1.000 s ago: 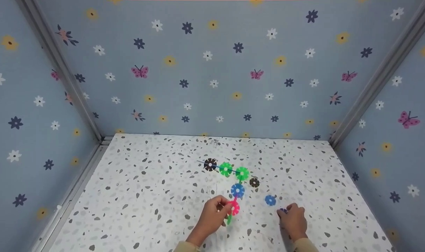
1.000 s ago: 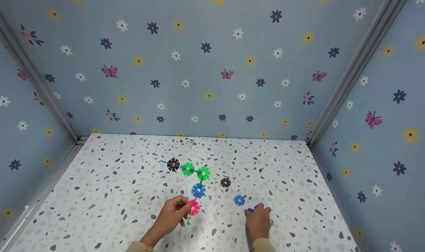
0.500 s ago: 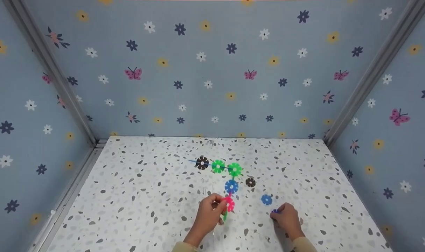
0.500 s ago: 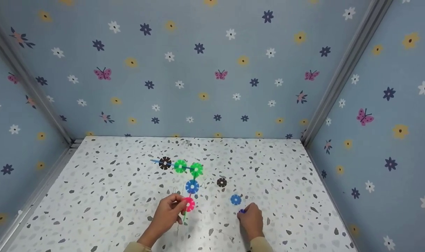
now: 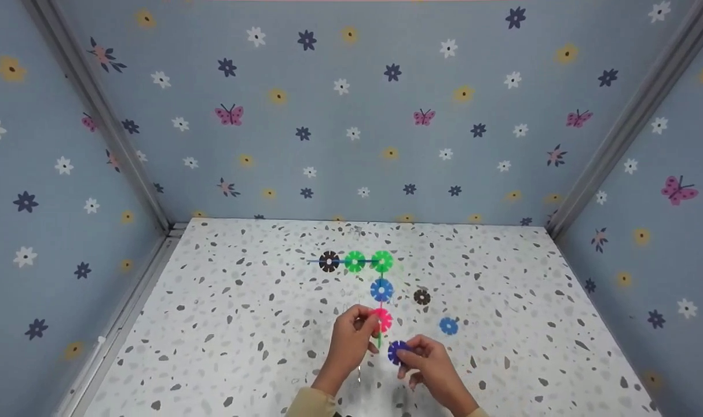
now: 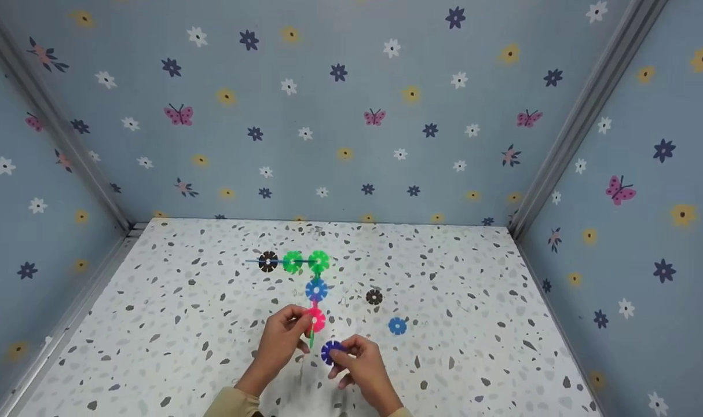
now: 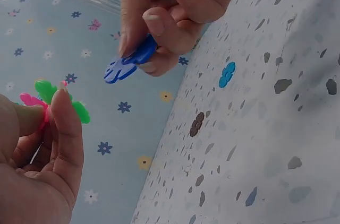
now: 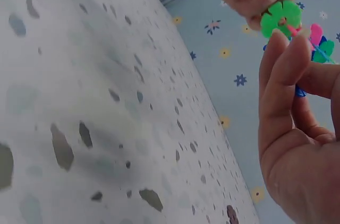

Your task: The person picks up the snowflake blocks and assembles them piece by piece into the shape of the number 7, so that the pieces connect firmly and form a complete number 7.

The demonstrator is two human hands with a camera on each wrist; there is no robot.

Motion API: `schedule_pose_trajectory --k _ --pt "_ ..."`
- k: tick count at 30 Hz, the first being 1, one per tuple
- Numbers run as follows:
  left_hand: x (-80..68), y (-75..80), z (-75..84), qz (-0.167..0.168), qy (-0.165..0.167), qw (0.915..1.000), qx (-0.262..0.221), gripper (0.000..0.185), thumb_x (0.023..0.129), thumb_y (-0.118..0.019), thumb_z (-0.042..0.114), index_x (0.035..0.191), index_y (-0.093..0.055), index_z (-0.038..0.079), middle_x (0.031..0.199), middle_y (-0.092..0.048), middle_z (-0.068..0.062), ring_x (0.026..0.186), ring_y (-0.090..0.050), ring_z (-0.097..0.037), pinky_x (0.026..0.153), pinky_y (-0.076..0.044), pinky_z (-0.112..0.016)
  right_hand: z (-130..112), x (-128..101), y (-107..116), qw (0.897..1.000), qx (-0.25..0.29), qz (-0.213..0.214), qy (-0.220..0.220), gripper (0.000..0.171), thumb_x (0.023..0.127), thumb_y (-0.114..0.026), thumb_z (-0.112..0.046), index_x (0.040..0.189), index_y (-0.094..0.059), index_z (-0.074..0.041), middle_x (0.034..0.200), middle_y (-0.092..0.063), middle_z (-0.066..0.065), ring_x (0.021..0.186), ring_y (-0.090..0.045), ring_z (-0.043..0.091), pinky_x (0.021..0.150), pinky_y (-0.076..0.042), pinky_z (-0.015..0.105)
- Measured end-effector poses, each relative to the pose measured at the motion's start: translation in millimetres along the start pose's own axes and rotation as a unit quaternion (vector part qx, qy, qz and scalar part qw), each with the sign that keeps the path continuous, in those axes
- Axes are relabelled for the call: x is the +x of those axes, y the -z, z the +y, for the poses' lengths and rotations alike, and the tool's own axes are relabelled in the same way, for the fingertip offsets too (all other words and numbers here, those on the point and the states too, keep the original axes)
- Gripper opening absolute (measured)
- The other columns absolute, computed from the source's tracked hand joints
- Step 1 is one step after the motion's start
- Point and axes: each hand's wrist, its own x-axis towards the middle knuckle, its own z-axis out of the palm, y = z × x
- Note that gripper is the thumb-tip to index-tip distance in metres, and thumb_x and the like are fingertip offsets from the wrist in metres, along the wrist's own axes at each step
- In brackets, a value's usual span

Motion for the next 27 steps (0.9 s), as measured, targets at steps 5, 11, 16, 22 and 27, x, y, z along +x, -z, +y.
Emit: schedule_pose_trajectory --k 5,11,16,22,27 --pt "-5.3 -7.8 22.6 0.018 -0.018 0.9993 0.027 0.011 0.092 -0.053 0.014 0.093 -0.056 0.003 0.078 -0.057 -0.013 0.07 -0.055 -0.027 0.052 -0.05 -0.043 -2 -8 -12 1.0 0.03 -0.005 0.005 0.025 0.081 -0.068 -0.02 0.087 -0.049 -0.004 0.083 -0.065 0.013 0.067 -0.064 0.021 0.045 -0.048 0.024" --pt "-11.2 -12.6 36.1 0.028 -0.025 0.997 0.068 0.012 0.093 -0.05 0.013 0.094 -0.055 0.002 0.082 -0.058 -0.015 0.075 -0.056 -0.033 0.05 -0.05 -0.035 -1 -12 -23 0.996 0.092 0.004 0.02 0.025 0.083 -0.066 -0.02 0.083 -0.045 -0.006 0.089 -0.066 0.016 0.076 -0.066 0.025 0.05 -0.051 0.027" --pt "-11.0 -13.5 38.3 0.015 -0.021 0.9969 0.074 0.012 0.093 -0.049 0.014 0.094 -0.054 0.003 0.084 -0.058 -0.013 0.077 -0.056 -0.03 0.055 -0.051 -0.04 2 -13 -29 0.991 0.129 0.025 0.039 0.027 0.083 -0.066 -0.02 0.081 -0.044 -0.006 0.091 -0.066 0.017 0.079 -0.065 0.027 0.054 -0.052 0.029" --pt "-10.5 -12.3 36.6 -0.019 -0.019 0.999 0.035 0.012 0.092 -0.051 0.012 0.097 -0.049 0.001 0.086 -0.056 -0.01 0.077 -0.057 -0.024 0.057 -0.051 -0.043 1 -14 -33 0.988 0.138 0.039 0.055 0.028 0.082 -0.067 -0.02 0.081 -0.044 -0.005 0.094 -0.065 0.019 0.081 -0.065 0.028 0.056 -0.053 0.031" --pt "-10.4 -12.4 35.2 -0.034 -0.026 0.9991 -0.005 0.017 0.091 -0.053 0.013 0.098 -0.046 -0.001 0.088 -0.064 -0.013 0.083 -0.06 -0.028 0.056 -0.051 -0.038 -1 -14 -34 0.988 0.134 0.055 0.062 0.028 0.082 -0.067 -0.02 0.083 -0.044 -0.004 0.094 -0.064 0.019 0.074 -0.065 0.025 0.054 -0.052 0.03"
